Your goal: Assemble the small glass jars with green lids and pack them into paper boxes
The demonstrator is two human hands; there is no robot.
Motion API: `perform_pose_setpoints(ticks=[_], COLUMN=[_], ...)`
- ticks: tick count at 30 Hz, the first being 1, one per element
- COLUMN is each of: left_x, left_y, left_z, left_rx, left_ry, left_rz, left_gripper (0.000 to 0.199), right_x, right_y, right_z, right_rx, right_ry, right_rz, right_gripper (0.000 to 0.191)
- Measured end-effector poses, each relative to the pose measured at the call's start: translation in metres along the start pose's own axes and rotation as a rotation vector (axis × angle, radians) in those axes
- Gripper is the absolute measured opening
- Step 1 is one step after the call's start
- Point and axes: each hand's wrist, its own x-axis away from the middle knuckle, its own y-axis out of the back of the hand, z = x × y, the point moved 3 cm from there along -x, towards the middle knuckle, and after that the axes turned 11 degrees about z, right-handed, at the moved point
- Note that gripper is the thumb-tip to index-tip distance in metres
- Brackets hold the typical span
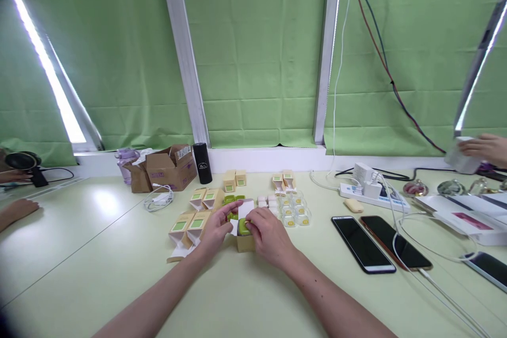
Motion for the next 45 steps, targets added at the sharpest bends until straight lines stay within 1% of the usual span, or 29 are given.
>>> perform_pose_setpoints(ticks=[3, 8, 18, 33, 37, 39, 42, 45], left_x=[0.0, 0.001, 0.001, 0.002, 0.001, 0.001, 0.001, 0.001], left_y=[0.0, 0.0, -0.001, -0.002, -0.001, -0.001, 0.0, 0.0], left_z=[0.0, 0.0, -0.001, -0.005, -0.003, -0.002, -0.003, -0.004], left_rx=[-0.008, 0.001, 0.012, 0.011, 0.01, 0.007, 0.011, 0.035], left_ry=[0.003, 0.01, 0.016, 0.02, 0.016, 0.007, -0.001, 0.005], left_rz=[-0.002, 0.004, 0.017, 0.016, 0.022, 0.021, 0.012, 0.013], left_gripper=[0.077, 0.076, 0.075, 0.074, 0.074, 0.073, 0.071, 0.071], right_x=[-0.001, -0.001, -0.003, -0.004, -0.003, -0.002, -0.001, 0.0], right_y=[-0.003, -0.007, -0.008, -0.009, -0.01, -0.009, -0.007, -0.003], right_z=[-0.005, -0.011, -0.013, -0.014, -0.014, -0.014, -0.016, -0.02], right_rx=[-0.013, -0.103, -0.159, -0.129, -0.144, -0.173, -0.22, -0.287], right_ry=[-0.017, -0.076, -0.141, -0.122, -0.116, -0.108, -0.108, -0.138], right_rz=[-0.028, -0.064, -0.065, -0.055, -0.06, -0.078, -0.139, -0.203], right_gripper=[0.019, 0.017, 0.019, 0.027, 0.026, 0.024, 0.025, 0.024])
